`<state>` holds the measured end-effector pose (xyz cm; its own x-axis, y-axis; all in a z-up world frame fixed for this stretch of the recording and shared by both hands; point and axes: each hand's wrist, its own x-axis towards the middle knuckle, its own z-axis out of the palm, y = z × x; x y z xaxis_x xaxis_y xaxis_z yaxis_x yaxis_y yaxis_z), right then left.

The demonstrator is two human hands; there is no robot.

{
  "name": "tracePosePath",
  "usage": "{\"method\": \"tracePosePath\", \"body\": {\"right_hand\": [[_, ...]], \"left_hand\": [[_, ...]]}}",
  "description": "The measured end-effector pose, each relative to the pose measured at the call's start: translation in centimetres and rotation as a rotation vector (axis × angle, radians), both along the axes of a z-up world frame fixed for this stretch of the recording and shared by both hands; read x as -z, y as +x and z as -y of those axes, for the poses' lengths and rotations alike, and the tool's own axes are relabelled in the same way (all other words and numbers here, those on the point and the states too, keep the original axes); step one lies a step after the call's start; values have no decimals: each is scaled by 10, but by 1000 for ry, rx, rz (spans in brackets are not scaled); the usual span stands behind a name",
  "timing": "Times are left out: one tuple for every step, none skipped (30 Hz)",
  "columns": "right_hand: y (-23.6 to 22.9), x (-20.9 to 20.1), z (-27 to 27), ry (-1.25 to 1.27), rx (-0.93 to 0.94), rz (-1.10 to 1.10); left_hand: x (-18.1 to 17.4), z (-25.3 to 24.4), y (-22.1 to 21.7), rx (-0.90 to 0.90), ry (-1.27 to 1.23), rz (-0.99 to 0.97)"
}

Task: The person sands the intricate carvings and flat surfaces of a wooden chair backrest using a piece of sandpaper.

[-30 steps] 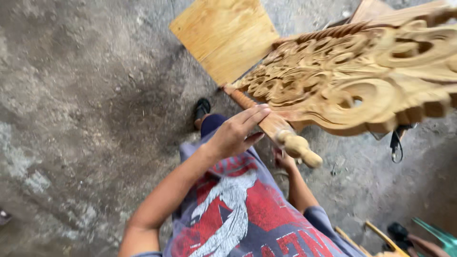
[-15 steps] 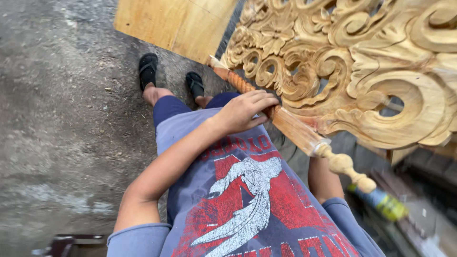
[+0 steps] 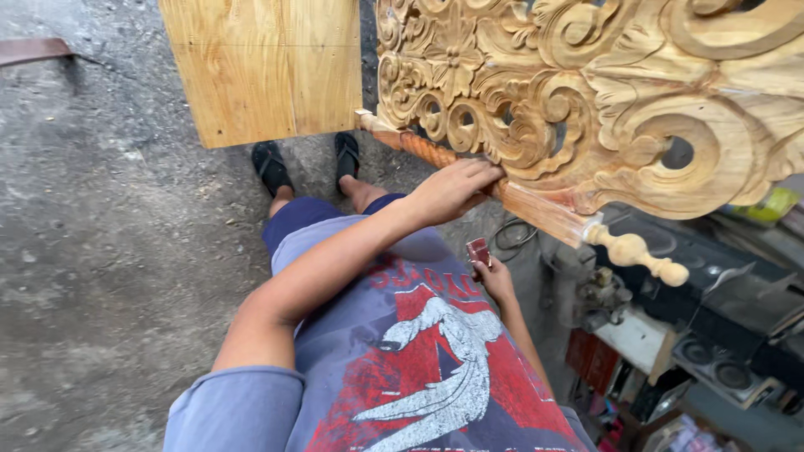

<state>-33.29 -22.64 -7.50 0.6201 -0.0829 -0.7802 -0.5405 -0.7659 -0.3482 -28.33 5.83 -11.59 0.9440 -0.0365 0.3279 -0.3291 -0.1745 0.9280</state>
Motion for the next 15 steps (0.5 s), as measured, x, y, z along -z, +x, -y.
{"method": "tracePosePath", "body": {"right_hand": [[-9,-4,-3,18,0,23],[-13,-6,-5,36,-3,49],[-17,-7,-7,37,12,44],[-23,-9,-7,8,64,39],[-30,-11,-6,-21,116,33],[-36,-12,-5,-25,132,29],[-40,-13,-5,-17,147,41],[-41,-12,-3,-7,155,59],[-45,-13,-1,-8,166,62],[-46,-10,-1,-5,183,63],[-47,-7,-1,-1,200,64],[-49,-6,-1,-1,204,63],[-50,-4,-2,-2,198,57],[-51,-2,-2,-1,190,53],[-53,-1,-2,1,192,55]], "left_hand": [[7,0,-4,-58,-32,63],[13,-1,-5,-44,-31,58],[18,-3,-7,-67,-11,34],[21,-5,-11,-93,7,9],[21,-6,-12,-79,5,2],[18,-4,-11,-59,-41,-51],[14,-2,-11,-39,-87,-106],[8,-1,-11,-28,-87,-104],[0,0,-14,-58,-75,-80],[-7,-2,-13,-93,-59,-50],[-14,-3,-12,-88,-55,-42],[-21,-2,-15,-58,-62,-50],[-27,-1,-19,-29,-69,-58],[-31,1,-20,-27,-67,-57],[-35,4,-21,-50,-108,-45]]}}
